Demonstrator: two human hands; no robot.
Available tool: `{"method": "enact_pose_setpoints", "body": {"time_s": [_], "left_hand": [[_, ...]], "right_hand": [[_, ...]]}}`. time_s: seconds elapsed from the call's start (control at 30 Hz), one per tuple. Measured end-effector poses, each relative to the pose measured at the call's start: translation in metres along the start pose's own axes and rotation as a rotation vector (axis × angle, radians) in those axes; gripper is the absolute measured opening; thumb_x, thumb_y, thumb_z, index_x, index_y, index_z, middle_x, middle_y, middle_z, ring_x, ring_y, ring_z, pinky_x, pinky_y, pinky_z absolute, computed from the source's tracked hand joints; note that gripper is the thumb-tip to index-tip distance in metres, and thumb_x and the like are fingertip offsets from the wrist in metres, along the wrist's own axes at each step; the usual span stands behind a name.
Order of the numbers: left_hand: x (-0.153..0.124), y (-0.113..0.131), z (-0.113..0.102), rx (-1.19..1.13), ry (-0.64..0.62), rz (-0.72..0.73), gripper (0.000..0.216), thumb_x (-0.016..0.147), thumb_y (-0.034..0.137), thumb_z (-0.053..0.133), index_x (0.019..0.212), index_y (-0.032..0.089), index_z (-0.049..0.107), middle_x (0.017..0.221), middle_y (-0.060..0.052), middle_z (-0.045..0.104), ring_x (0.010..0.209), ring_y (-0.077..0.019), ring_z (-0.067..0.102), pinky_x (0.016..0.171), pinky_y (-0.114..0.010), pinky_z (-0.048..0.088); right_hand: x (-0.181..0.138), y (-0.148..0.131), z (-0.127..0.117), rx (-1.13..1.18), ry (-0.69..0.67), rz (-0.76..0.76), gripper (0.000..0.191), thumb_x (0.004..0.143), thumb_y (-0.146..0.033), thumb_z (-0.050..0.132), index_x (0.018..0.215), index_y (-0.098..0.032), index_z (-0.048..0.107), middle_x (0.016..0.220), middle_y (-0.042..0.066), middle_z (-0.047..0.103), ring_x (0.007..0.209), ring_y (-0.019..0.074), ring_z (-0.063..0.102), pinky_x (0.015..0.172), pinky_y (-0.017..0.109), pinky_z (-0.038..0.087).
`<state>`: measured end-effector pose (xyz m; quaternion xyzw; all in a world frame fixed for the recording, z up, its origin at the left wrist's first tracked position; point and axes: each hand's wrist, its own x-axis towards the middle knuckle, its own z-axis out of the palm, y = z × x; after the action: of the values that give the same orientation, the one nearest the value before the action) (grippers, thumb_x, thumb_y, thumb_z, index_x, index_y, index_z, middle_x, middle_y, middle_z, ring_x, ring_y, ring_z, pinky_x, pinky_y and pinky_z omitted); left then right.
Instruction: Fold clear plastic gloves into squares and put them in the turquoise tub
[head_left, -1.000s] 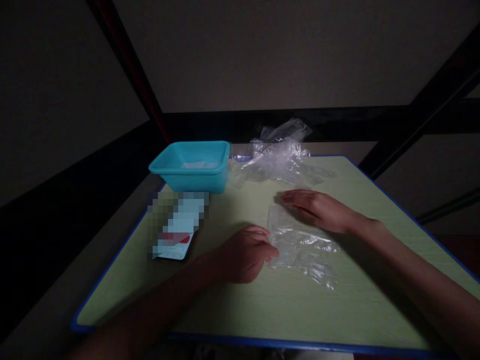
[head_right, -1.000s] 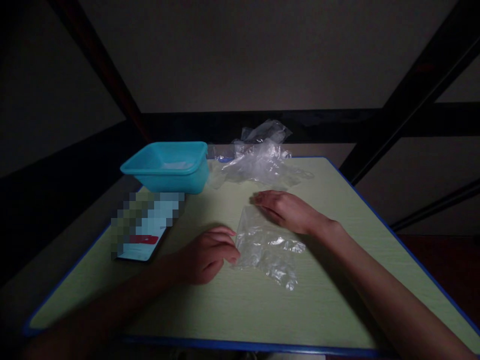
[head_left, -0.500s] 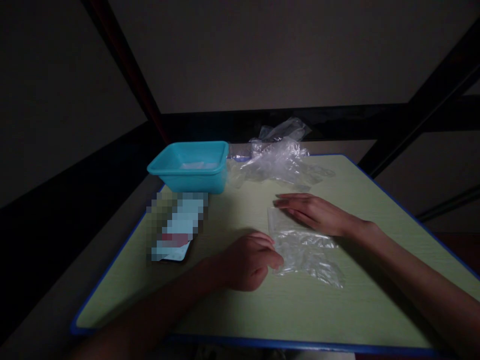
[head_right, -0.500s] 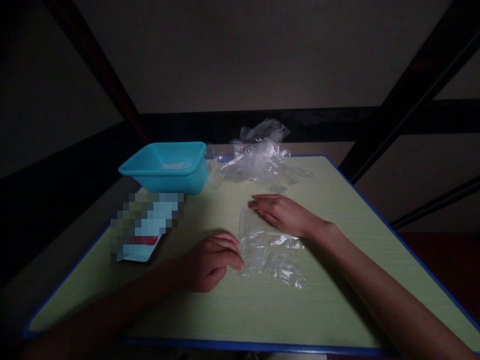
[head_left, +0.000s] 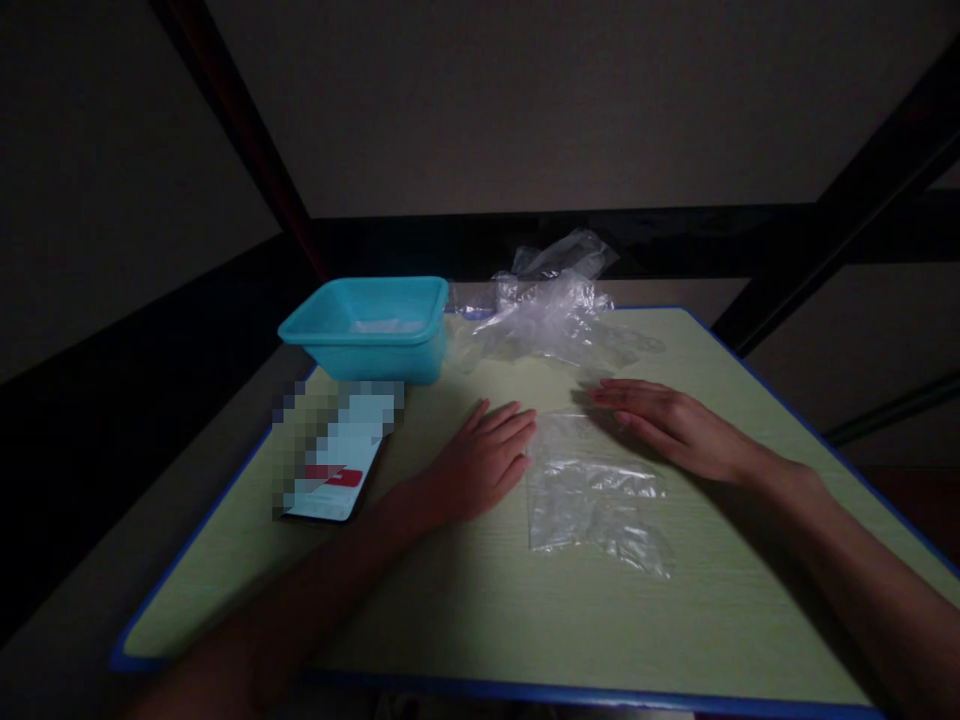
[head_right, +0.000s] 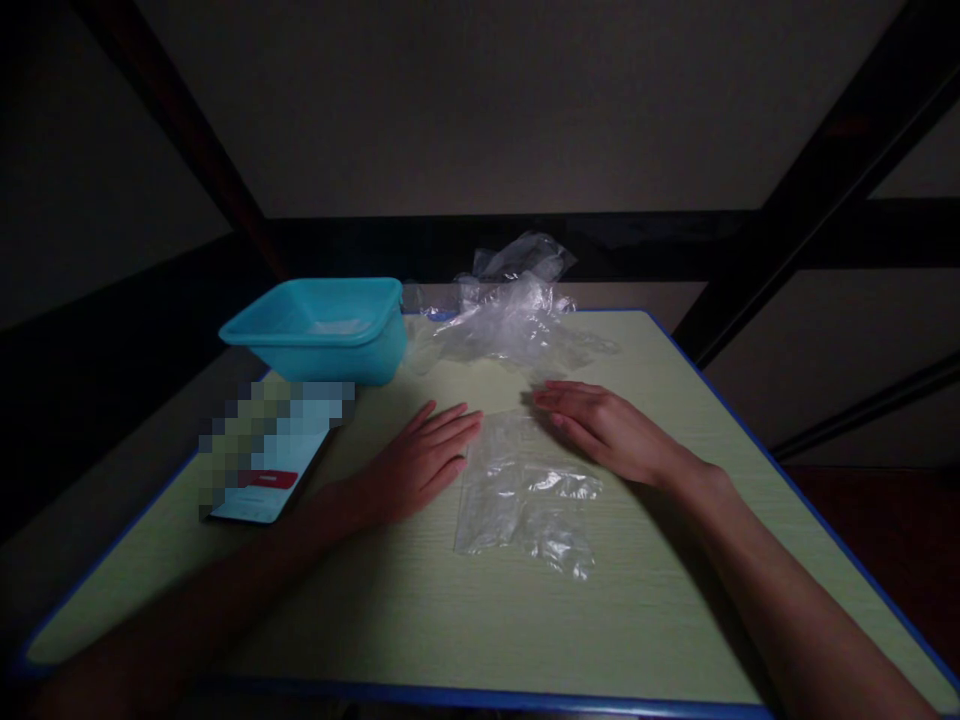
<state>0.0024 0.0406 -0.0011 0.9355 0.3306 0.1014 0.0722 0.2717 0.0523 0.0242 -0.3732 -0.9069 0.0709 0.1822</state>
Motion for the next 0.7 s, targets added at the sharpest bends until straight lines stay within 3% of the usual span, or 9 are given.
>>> {"method": "enact_pose_setpoints", "body": {"time_s": [0.23,0.33,0.53,0.7], "left_hand": [[-0.002,0.000,0.001,-0.008,0.006,-0.015,0.041,0.092,0.021,0.031,0.130,0.012,0.043,0.140,-0.012,0.042,0.133,-0.0233,0.031,0.110,-0.049,0.018],[-0.002,-0.001,0.002,-0.014,0.008,-0.009,0.041,0.091,0.020,0.031,0.130,0.013,0.043,0.140,-0.012,0.042,0.133,-0.0230,0.031,0.110,-0.049,0.018],[-0.001,0.000,0.001,-0.033,-0.016,-0.028,0.042,0.091,0.020,0.030,0.130,0.012,0.043,0.140,-0.012,0.042,0.133,-0.0228,0.032,0.109,-0.048,0.020],[-0.001,0.000,0.000,-0.038,-0.034,-0.029,0.043,0.092,0.020,0.028,0.132,0.009,0.040,0.142,-0.012,0.039,0.133,-0.0230,0.030,0.110,-0.047,0.020]], "right_hand": [[0.015,-0.029,0.021,-0.021,-0.140,-0.091,0.041,0.094,-0.029,0.035,0.132,-0.017,0.045,0.136,0.010,0.048,0.130,0.0236,0.037,0.106,0.054,0.027],[0.018,-0.035,0.028,-0.027,-0.188,-0.106,0.044,0.094,-0.032,0.036,0.134,-0.015,0.041,0.139,0.013,0.043,0.130,0.0247,0.037,0.107,0.056,0.023],[0.004,-0.017,0.021,0.032,-0.165,-0.029,0.042,0.095,-0.038,0.036,0.130,-0.019,0.048,0.135,0.011,0.047,0.126,0.0247,0.042,0.106,0.057,0.023],[-0.005,-0.001,0.008,-0.024,-0.194,-0.005,0.040,0.095,-0.039,0.035,0.124,-0.020,0.054,0.132,0.010,0.052,0.122,0.0245,0.047,0.103,0.054,0.032]]}}
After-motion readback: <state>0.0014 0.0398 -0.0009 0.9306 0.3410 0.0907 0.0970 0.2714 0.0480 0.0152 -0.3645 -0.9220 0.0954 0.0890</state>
